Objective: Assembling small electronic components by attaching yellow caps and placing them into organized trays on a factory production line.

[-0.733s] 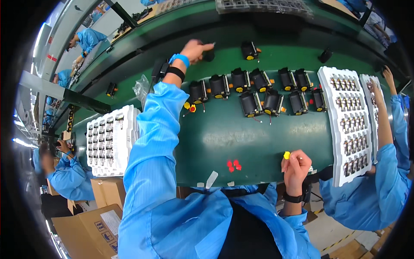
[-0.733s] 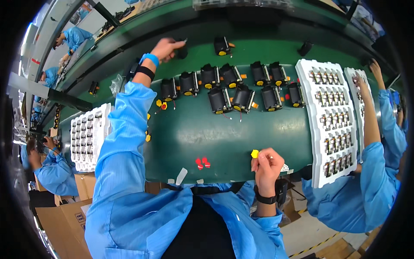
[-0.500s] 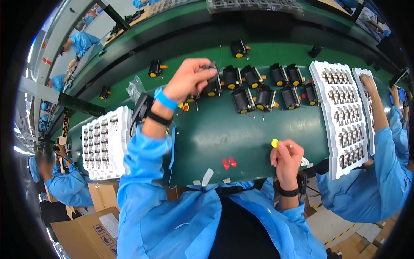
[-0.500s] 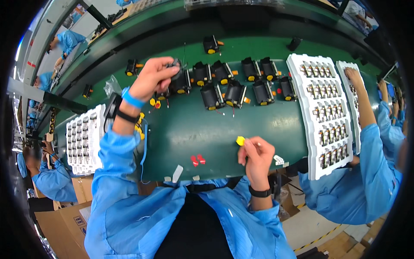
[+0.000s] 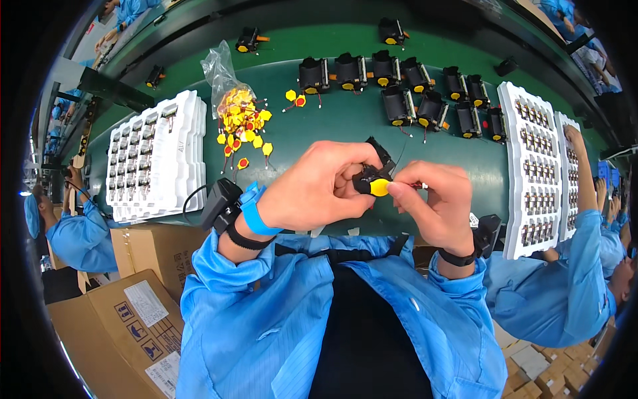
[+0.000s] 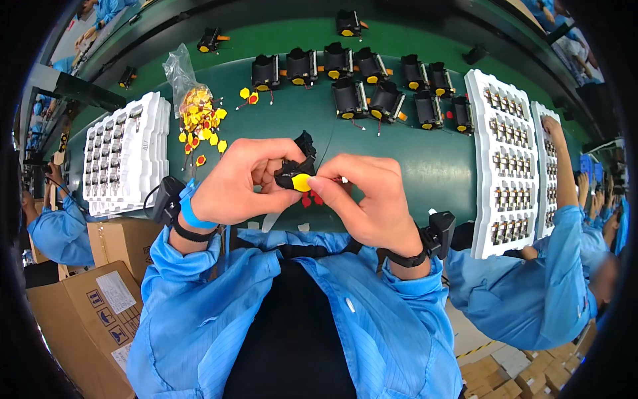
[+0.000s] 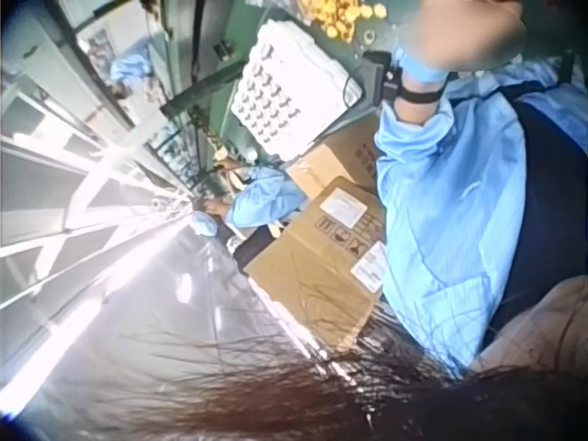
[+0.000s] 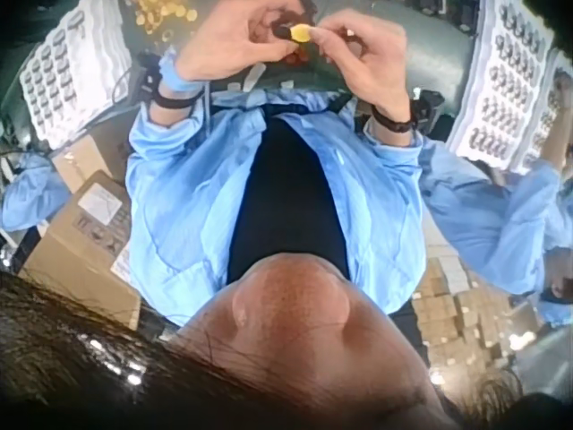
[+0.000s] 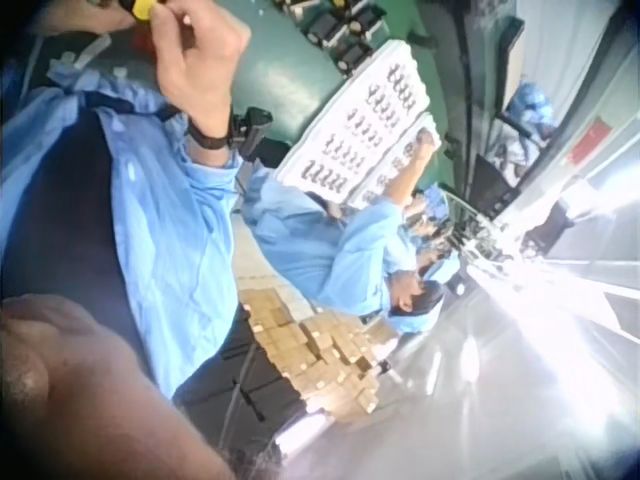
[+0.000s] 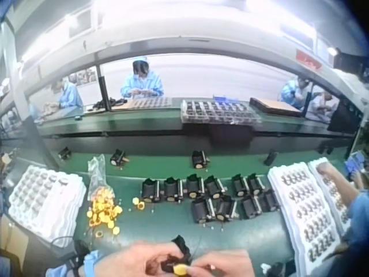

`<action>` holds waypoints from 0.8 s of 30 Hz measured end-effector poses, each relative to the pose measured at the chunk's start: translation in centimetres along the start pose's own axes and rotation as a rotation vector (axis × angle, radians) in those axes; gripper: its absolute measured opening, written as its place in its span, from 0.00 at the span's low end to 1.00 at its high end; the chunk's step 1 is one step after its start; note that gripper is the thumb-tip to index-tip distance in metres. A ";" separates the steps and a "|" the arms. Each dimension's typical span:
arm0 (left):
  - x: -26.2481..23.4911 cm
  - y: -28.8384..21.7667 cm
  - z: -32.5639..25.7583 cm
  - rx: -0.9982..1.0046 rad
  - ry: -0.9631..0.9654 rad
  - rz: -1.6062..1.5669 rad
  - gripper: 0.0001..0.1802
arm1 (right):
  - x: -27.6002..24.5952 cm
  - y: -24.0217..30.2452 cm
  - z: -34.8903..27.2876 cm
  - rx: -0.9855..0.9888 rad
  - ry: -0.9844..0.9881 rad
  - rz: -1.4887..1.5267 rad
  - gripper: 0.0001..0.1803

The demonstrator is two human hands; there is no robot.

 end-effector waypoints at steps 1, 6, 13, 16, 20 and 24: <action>-0.1 0.1 -0.1 0.022 -0.005 0.032 0.18 | 0.0 0.2 -0.1 -0.020 0.027 -0.039 0.02; 0.1 -0.1 -0.2 0.054 0.032 0.078 0.18 | 0.5 0.5 -0.6 -0.042 -0.057 -0.096 0.02; 0.1 -0.2 -0.3 0.128 0.033 0.155 0.13 | 0.3 0.0 -0.9 -0.184 -0.034 -0.215 0.09; 0.2 -0.4 -0.6 0.108 0.030 0.124 0.10 | 1.3 0.1 0.0 -0.106 -0.218 -0.017 0.21; 1.0 -0.4 -0.8 0.247 -0.085 0.230 0.07 | 1.0 -2.4 -0.9 -0.083 -0.129 0.202 0.32; 0.8 0.7 -1.9 0.100 -0.137 0.142 0.07 | 1.9 -2.8 -1.6 -0.166 -0.180 0.050 0.32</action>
Point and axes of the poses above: each hand's wrist, its own z-axis towards the middle knuckle, its own x-axis out of the palm, y = z × x, the point moved 3 cm from there along z, towards the middle knuckle, and after that the axes turned 3 degrees about z, right-handed, at the moved point
